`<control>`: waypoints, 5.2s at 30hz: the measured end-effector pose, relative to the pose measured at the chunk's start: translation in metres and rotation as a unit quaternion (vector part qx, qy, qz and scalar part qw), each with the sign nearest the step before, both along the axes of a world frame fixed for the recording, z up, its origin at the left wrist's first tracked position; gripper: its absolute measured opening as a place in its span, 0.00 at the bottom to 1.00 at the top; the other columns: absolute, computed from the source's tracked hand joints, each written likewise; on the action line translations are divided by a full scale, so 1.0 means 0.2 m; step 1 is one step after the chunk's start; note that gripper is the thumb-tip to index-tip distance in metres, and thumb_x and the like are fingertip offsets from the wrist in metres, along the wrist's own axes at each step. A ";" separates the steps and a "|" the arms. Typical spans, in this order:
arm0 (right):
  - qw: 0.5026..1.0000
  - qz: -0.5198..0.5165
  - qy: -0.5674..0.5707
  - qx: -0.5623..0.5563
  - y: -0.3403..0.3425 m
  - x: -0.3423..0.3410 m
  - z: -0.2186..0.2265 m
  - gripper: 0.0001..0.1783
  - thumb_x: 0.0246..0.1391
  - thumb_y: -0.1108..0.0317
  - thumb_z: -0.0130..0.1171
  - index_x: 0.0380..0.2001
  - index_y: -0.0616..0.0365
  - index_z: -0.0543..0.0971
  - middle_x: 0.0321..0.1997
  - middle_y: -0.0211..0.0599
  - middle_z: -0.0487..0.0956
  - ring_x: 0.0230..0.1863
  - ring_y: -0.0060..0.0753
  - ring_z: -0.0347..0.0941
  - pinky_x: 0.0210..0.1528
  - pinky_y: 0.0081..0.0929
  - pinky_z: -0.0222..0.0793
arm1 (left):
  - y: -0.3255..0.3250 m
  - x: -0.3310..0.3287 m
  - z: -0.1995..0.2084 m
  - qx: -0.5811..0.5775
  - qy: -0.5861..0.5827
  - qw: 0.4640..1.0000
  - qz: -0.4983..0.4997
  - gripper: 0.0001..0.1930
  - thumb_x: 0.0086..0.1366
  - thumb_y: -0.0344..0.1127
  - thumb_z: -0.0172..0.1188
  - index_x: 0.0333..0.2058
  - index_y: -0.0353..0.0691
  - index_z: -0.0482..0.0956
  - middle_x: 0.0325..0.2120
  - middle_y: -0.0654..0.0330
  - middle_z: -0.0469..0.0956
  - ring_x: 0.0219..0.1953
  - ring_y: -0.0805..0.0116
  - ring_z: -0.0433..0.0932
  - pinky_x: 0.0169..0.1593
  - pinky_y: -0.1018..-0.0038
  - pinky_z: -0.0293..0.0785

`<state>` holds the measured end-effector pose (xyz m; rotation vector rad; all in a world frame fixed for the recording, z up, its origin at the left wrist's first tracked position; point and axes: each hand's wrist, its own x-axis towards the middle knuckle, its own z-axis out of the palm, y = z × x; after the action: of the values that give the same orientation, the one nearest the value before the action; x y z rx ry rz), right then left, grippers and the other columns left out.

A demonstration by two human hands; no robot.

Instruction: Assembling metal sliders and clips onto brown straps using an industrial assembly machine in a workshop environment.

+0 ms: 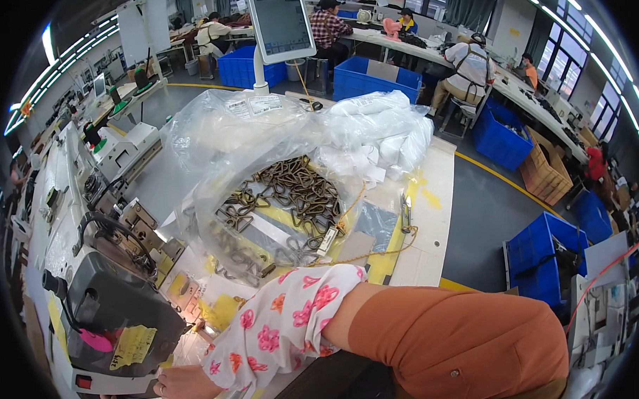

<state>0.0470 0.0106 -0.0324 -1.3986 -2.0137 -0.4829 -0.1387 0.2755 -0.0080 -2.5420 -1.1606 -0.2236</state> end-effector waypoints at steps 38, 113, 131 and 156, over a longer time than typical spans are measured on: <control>0.686 0.129 0.477 -0.534 -0.96 0.38 0.27 0.12 0.57 0.68 0.41 0.30 0.68 0.67 0.19 0.40 0.76 0.16 0.28 0.74 0.19 0.25 0.70 | -1.28 0.38 0.35 -0.235 -0.009 0.898 -0.372 0.15 0.45 0.34 0.64 0.33 0.36 0.75 0.27 0.52 0.75 0.33 0.50 0.71 0.39 0.62 0.66; 0.776 0.052 0.515 -0.361 -0.73 0.52 0.17 0.18 0.51 0.71 0.48 0.44 0.67 0.63 0.18 0.37 0.75 0.20 0.28 0.72 0.23 0.26 0.66 | -1.43 0.68 0.14 -0.354 -0.239 0.835 -0.346 0.09 0.55 0.29 0.55 0.20 0.30 0.68 0.10 0.56 0.66 0.14 0.74 0.63 0.20 0.73 0.59; 0.959 0.017 0.257 -0.122 -0.75 0.40 0.11 0.11 0.52 0.68 0.48 0.32 0.64 0.60 0.17 0.49 0.70 0.22 0.58 0.68 0.22 0.45 0.60 | -1.39 0.69 0.13 -0.569 -0.147 0.763 -0.270 0.06 0.58 0.28 0.49 0.23 0.32 0.68 0.13 0.67 0.66 0.17 0.80 0.61 0.22 0.78 0.57; 0.727 0.054 0.632 -0.262 -0.74 0.36 0.12 0.18 0.57 0.65 0.38 0.21 0.67 0.70 0.13 0.40 0.73 0.12 0.30 0.72 0.15 0.25 0.68 | -1.49 0.66 0.24 -0.427 -0.225 0.805 -0.344 0.11 0.64 0.35 0.50 0.37 0.31 0.75 0.30 0.49 0.77 0.31 0.60 0.74 0.37 0.69 0.69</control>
<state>0.1184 -0.1378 -0.0074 -1.2689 -1.0116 0.9795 -0.0069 -0.0217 0.0401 -3.8198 -0.3851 -0.6209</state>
